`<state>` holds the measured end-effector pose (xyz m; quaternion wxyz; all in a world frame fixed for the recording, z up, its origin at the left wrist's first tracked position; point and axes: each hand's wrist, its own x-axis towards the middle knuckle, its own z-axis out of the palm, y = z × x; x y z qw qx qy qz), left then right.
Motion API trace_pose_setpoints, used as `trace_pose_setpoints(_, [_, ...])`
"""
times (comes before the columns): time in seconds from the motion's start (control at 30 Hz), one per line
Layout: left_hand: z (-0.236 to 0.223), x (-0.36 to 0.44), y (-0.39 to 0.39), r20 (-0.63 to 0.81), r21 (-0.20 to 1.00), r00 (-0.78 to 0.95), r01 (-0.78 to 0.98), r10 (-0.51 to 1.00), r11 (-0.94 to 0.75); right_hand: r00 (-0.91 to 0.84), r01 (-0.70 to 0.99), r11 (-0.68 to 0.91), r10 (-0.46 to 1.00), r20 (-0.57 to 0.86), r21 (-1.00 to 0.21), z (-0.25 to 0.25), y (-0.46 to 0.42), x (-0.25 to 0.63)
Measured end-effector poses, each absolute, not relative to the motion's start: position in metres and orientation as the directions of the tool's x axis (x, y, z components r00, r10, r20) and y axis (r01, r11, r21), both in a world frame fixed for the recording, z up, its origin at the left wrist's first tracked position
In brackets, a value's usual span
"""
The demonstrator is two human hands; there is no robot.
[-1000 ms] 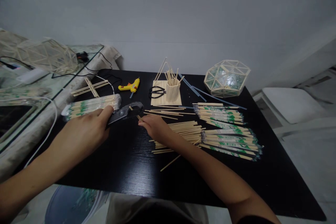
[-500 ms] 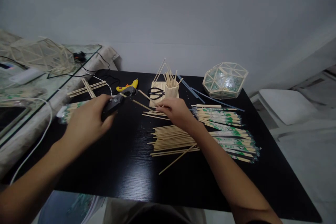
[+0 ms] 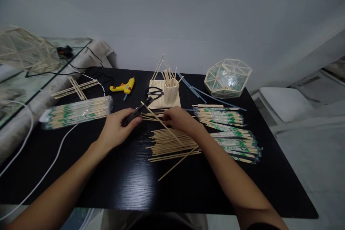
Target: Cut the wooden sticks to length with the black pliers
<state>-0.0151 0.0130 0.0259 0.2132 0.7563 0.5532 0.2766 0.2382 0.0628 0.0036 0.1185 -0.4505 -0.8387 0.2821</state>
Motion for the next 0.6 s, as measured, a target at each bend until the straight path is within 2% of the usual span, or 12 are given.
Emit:
trace_pose_setpoints(0.23, [0.018, -0.019, 0.014, 0.124, 0.688, 0.302, 0.660, 0.945, -0.301, -0.520, 0.691, 0.427, 0.854, 0.010, -0.583, 0.006, 0.060, 0.234])
trace_pose_setpoints(0.33, [0.014, -0.017, 0.013, 0.115, 0.680, 0.299, 0.671, 0.947, -0.295, -0.467, 0.601, 0.389, 0.880, 0.088, -0.698, 0.017, 0.054, 0.229])
trace_pose_setpoints(0.47, [0.012, -0.016, 0.010, 0.090, 0.703, 0.254, 0.669, 0.963, -0.242, -0.466, 0.316, 0.219, 0.884, 0.050, -0.923, 0.030, 0.040, 0.215])
trace_pose_setpoints(0.53, [0.011, -0.015, 0.009, 0.077, 0.727, 0.249, 0.648, 0.965, -0.226, -0.405, 0.237, 0.203, 0.909, 0.093, -0.950, 0.031, 0.032, 0.207])
trace_pose_setpoints(0.6, [0.010, -0.014, 0.007, 0.075, 0.747, 0.262, 0.625, 0.962, -0.228, -0.312, 0.267, 0.270, 0.933, 0.182, -0.925, 0.028, 0.026, 0.199])
